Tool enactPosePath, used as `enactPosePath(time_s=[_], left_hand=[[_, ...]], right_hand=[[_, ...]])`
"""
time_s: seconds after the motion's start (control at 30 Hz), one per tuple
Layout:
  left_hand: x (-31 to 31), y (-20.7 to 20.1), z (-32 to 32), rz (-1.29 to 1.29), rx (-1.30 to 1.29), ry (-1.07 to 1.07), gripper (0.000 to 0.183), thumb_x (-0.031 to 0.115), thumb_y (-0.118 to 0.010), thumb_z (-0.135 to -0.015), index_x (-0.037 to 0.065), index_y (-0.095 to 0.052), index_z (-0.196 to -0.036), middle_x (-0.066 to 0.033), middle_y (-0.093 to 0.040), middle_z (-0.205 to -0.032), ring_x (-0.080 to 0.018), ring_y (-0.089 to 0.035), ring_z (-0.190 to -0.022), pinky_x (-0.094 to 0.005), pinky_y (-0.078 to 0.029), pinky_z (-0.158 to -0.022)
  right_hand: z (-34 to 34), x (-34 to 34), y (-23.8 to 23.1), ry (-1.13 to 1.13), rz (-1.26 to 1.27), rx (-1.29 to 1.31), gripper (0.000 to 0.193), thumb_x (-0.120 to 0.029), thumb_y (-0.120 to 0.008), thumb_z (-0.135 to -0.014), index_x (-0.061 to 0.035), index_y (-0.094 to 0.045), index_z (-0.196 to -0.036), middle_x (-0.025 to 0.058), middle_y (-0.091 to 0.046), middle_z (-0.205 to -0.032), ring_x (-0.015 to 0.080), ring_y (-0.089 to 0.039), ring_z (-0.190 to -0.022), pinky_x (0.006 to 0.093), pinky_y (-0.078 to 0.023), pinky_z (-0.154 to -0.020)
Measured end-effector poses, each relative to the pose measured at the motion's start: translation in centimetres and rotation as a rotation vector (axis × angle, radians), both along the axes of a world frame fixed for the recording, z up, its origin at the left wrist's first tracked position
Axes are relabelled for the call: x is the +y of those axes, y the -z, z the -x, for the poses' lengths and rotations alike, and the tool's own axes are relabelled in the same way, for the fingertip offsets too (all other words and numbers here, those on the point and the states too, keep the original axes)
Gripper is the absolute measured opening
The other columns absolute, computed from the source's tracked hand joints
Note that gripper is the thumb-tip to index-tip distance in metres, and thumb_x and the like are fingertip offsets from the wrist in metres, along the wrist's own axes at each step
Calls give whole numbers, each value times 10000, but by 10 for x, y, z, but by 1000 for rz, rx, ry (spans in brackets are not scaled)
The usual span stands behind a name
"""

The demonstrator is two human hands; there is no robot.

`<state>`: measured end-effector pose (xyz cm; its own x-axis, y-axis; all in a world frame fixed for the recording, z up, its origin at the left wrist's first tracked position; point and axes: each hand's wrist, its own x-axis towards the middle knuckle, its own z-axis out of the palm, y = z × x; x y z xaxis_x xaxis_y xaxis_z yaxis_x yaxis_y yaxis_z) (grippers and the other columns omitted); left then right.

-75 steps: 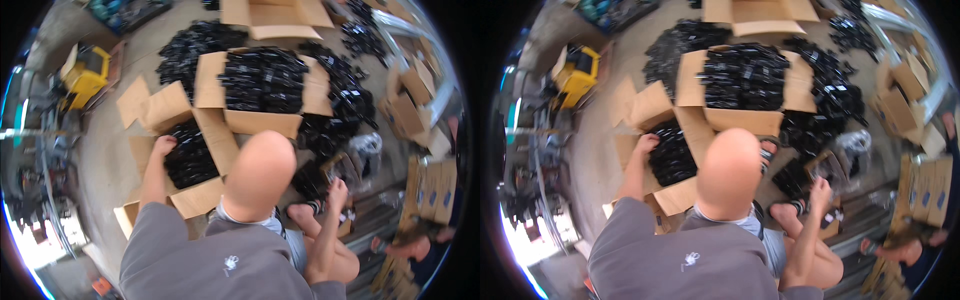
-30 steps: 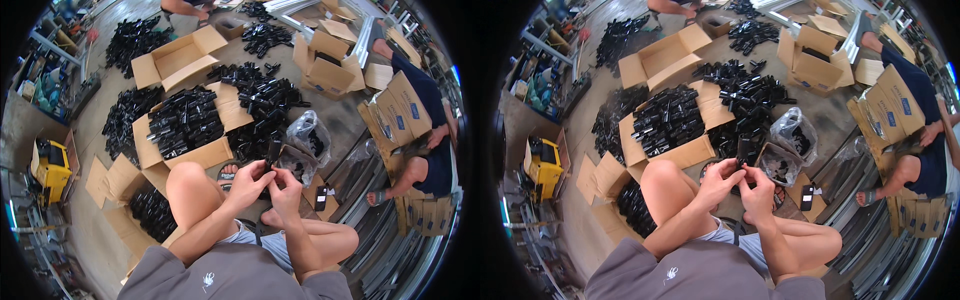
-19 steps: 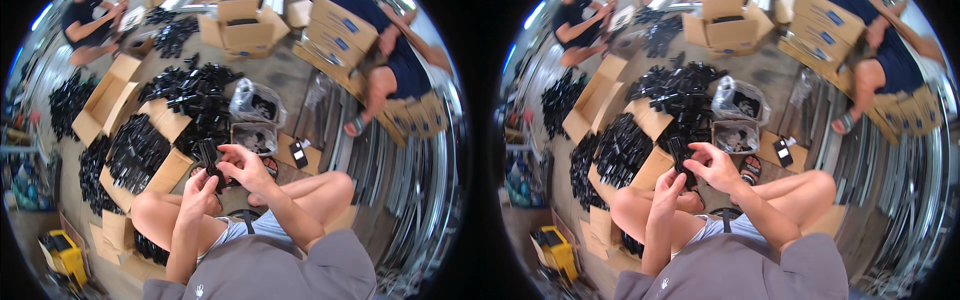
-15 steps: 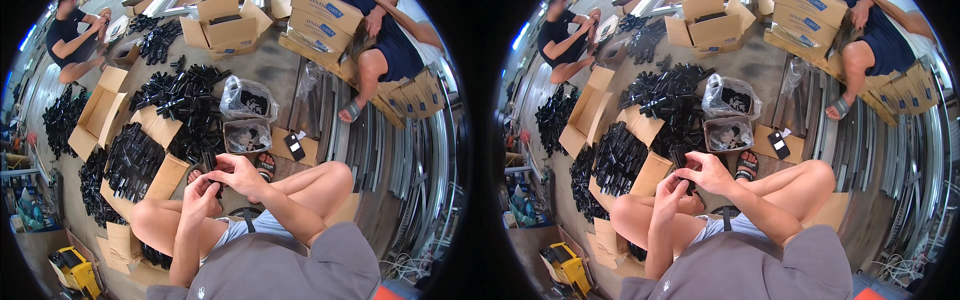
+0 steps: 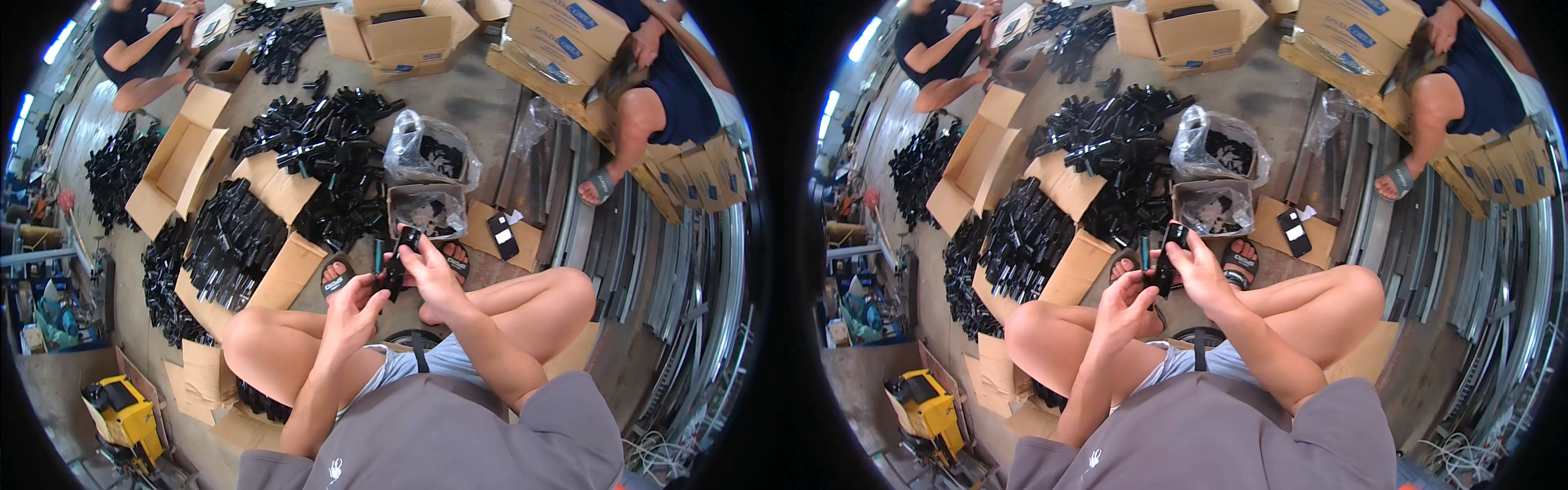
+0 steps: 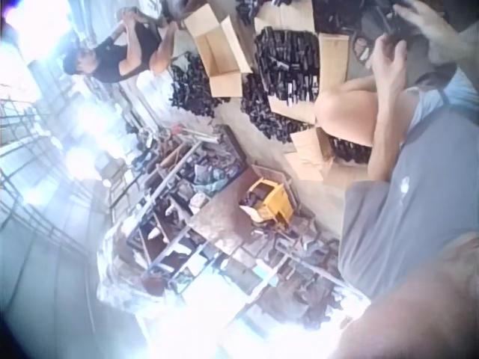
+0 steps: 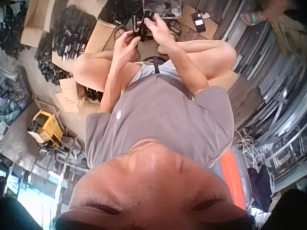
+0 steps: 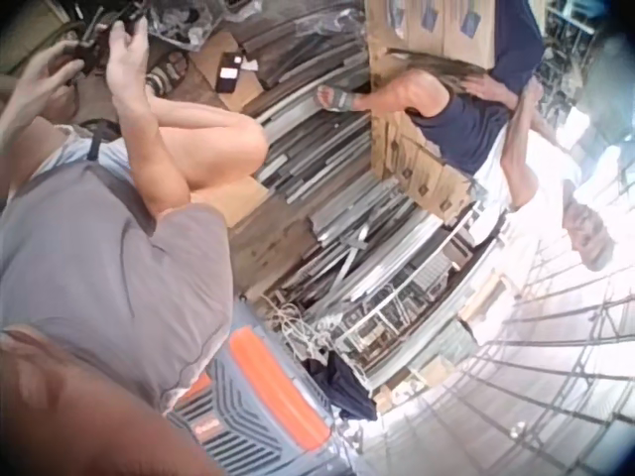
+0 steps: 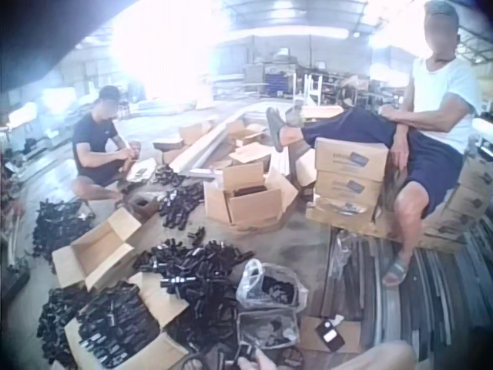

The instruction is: The person assembles small black plastic components onto metal brackets by hand while sitting on the floor among several boxes of parts.

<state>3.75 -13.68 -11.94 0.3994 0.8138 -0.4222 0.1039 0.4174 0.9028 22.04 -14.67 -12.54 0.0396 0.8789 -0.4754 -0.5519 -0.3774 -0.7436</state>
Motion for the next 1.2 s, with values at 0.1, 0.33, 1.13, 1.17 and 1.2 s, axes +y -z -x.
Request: enactPosePath(time_s=[0.1, 0.33, 1.13, 1.17, 1.2], left_hand=[[-2, 3, 2, -70, 103, -9, 325, 85, -698, -991, -73, -606, -1260, -101, -737, -1073, -118, -685, -969, -277, -548, -839], [-3, -4, 2, -232, 316, 70, 396, 133, -769, -928, -75, -621, -1231, -182, -766, -1043, -214, -753, -922, -321, -584, -777], [7, -34, 9, -124, 135, 182, 483, -20, -752, -901, -79, -568, -1343, -92, -705, -1169, -132, -675, -1047, -297, -554, -921], [14, -41, 8, -109, 128, 145, 465, 45, -782, -893, -83, -596, -1298, -107, -732, -1094, -146, -701, -996, -304, -562, -877], [22, -45, 9, -94, 120, 108, 459, 110, -813, -885, -87, -623, -1253, -122, -759, -1018, -159, -727, -945, -312, -570, -833]], right_hand=[[-9, 0, -2, -136, 86, 58, 387, -318, -501, -1124, -128, -525, -1461, 35, -678, -1230, 169, -684, -1108, 388, -572, -933], [-15, -2, -4, -182, 65, 106, 367, -150, -653, -1044, -73, -562, -1391, 27, -690, -1205, 140, -671, -1083, 347, -567, -950], [-2, 11, -30, -115, -219, -199, 333, -91, -731, -983, 17, -601, -1270, 91, -719, -1191, 139, -669, -1092, 313, -533, -989], [-1, 16, -41, -93, -223, -149, 331, -82, -722, -985, 14, -601, -1277, 91, -720, -1188, 137, -668, -1093, 311, -531, -991], [2, 21, -46, -69, -253, -119, 327, -74, -714, -988, 13, -600, -1282, 91, -717, -1196, 132, -663, -1099, 308, -529, -993]])
